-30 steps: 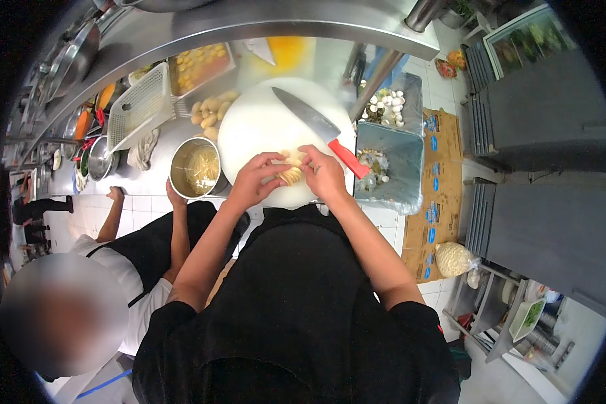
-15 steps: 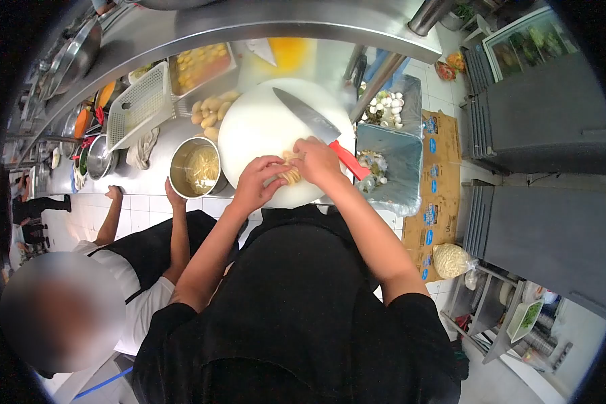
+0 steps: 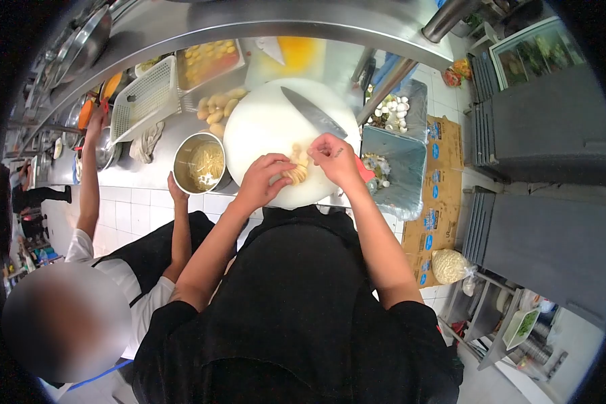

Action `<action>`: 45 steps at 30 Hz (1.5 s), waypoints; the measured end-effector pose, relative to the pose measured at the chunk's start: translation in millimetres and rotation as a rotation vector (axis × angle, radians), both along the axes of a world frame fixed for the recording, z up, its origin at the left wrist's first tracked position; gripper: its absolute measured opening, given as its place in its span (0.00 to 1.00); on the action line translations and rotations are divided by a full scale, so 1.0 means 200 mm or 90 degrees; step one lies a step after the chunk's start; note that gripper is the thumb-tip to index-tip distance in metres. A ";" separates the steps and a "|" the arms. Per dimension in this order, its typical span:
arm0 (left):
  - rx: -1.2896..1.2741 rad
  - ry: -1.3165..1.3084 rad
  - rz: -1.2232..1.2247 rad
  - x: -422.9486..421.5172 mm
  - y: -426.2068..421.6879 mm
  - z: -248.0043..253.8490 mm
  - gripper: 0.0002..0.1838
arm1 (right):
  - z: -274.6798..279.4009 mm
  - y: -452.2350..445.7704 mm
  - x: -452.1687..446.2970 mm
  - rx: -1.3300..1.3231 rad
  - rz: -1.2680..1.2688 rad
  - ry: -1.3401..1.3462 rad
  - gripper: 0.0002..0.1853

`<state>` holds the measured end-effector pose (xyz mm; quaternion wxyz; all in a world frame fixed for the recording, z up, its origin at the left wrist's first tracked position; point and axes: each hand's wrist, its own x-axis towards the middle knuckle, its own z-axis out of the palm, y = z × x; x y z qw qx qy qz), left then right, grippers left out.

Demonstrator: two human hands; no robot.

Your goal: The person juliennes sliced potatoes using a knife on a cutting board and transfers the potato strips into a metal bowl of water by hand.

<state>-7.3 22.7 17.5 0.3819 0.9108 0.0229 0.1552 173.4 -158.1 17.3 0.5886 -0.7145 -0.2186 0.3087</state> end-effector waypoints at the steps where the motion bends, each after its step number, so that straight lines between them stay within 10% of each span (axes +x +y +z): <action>1: -0.007 -0.014 0.001 0.00 0.00 -0.01 0.22 | 0.01 0.00 0.00 0.000 -0.003 0.000 0.06; 12: 0.000 0.040 -0.033 0.04 0.04 0.00 0.24 | 0.17 0.00 0.04 -0.113 0.144 -0.414 0.08; 45: -0.071 0.017 0.013 -0.04 0.03 0.02 0.14 | 0.16 0.01 -0.24 -0.102 0.089 -0.132 0.16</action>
